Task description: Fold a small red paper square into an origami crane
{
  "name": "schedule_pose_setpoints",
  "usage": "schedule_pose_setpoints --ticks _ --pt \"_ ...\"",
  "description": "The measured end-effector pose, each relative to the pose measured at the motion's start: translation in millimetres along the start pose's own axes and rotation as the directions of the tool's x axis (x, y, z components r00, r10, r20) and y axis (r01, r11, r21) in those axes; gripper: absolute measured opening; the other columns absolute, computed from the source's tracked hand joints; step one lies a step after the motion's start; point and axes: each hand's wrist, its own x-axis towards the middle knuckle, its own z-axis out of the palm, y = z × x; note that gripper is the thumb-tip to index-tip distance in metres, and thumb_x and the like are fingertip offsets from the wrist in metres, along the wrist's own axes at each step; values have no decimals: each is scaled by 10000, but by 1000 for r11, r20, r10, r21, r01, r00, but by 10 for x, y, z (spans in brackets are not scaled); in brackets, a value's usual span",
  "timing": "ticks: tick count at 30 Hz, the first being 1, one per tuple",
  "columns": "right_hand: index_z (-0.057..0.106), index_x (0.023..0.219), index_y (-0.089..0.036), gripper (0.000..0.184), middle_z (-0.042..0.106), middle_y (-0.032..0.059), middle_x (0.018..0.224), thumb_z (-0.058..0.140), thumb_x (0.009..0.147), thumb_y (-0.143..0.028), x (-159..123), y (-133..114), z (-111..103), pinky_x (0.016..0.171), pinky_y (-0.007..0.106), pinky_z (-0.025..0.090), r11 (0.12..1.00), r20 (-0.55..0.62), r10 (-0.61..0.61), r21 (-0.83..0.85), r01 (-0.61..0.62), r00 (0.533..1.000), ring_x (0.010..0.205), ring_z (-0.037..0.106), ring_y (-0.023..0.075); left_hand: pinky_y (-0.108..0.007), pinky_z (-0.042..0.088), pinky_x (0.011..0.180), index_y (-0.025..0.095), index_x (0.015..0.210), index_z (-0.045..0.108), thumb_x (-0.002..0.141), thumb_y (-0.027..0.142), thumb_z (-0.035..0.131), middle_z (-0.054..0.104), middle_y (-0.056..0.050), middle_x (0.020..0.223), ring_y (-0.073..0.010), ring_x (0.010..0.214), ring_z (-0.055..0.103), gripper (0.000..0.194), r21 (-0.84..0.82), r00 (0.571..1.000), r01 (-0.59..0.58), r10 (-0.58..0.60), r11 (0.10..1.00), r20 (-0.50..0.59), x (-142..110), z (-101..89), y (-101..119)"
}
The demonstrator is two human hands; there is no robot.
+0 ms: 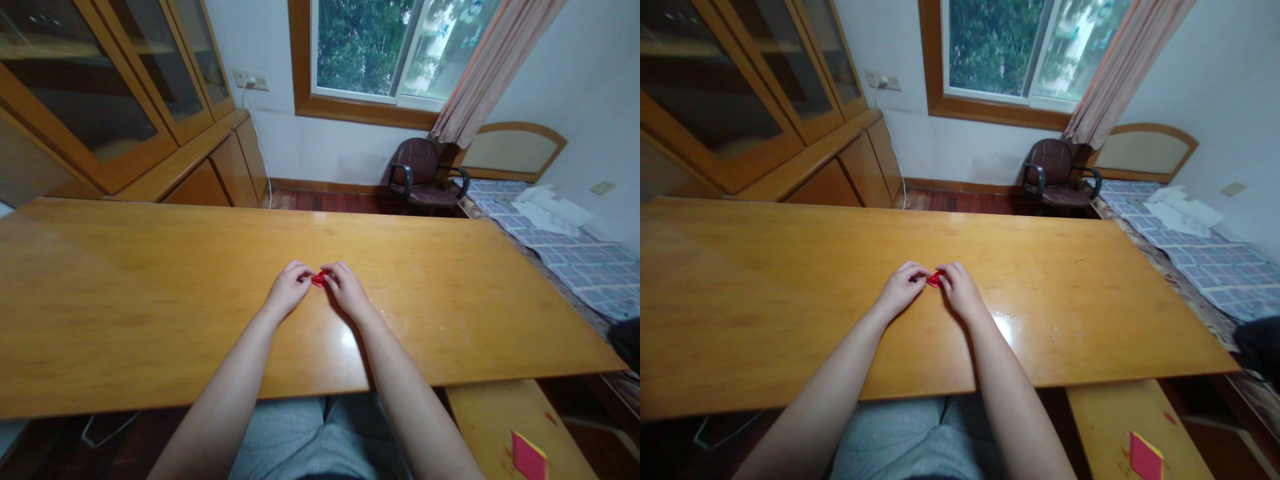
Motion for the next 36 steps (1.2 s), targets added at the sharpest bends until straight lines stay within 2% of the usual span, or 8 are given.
schedule_pose_setpoints --ticks 3,5,10,13,16,18,28,36 --pt "622 1139 -200 250 628 63 990 541 912 -136 -2 22 7 867 326 490 1000 3 16 5 -16 1000 897 607 179 -239 500 666 180 819 702 775 109 535 571 -23 865 -127 724 585 187 -34 1000 -3 4 999 23 -22 -6 19" --pt "608 1159 -200 277 635 54 972 552 899 -123 -2 40 14 861 320 493 999 7 24 25 -24 1000 872 614 170 -232 493 628 172 812 693 773 135 572 542 -18 884 -106 672 567 132 -66 999 0 2 998 32 -32 -4 23" --pt "595 1147 -197 297 644 39 932 590 865 -102 -6 67 27 835 310 500 998 -12 45 53 -44 999 846 617 166 -244 495 646 171 792 679 790 235 646 520 -10 890 -94 648 545 73 -77 999 -19 22 997 26 -36 10 11" --pt "630 1034 -196 187 641 40 911 618 862 -125 -5 62 23 811 310 493 999 -31 35 -5 -35 999 839 605 174 -249 493 662 175 784 674 808 234 631 523 -6 859 -104 663 542 76 -51 999 -39 40 998 22 -37 13 -7" --pt "665 874 -192 36 636 47 875 657 861 -160 4 54 20 812 319 466 991 -40 -16 -132 11 999 856 578 192 -251 492 669 177 777 668 813 213 614 524 -3 841 -110 673 546 74 -28 999 -47 47 998 9 -41 19 -27" --pt "678 832 -194 29 637 49 850 679 859 -182 10 52 20 804 320 451 979 -27 -35 -199 29 999 854 564 201 -251 489 666 177 765 667 812 209 611 525 -2 828 -111 668 545 80 -6 999 -47 47 999 7 -44 24 -32" --pt "712 864 -204 39 627 48 854 682 873 -228 8 -5 3 789 307 427 955 31 -23 -294 31 999 837 544 196 -241 477 629 180 768 662 794 221 608 569 -6 777 -125 652 559 72 49 998 -6 3 999 65 -27 14 14" --pt "710 893 -207 54 617 59 867 665 884 -234 -6 -19 -1 789 318 428 953 54 -35 -300 50 998 849 536 204 -240 486 616 178 823 642 787 225 608 594 -13 799 -126 647 569 68 21 999 7 -8 1000 47 -33 39 -20"
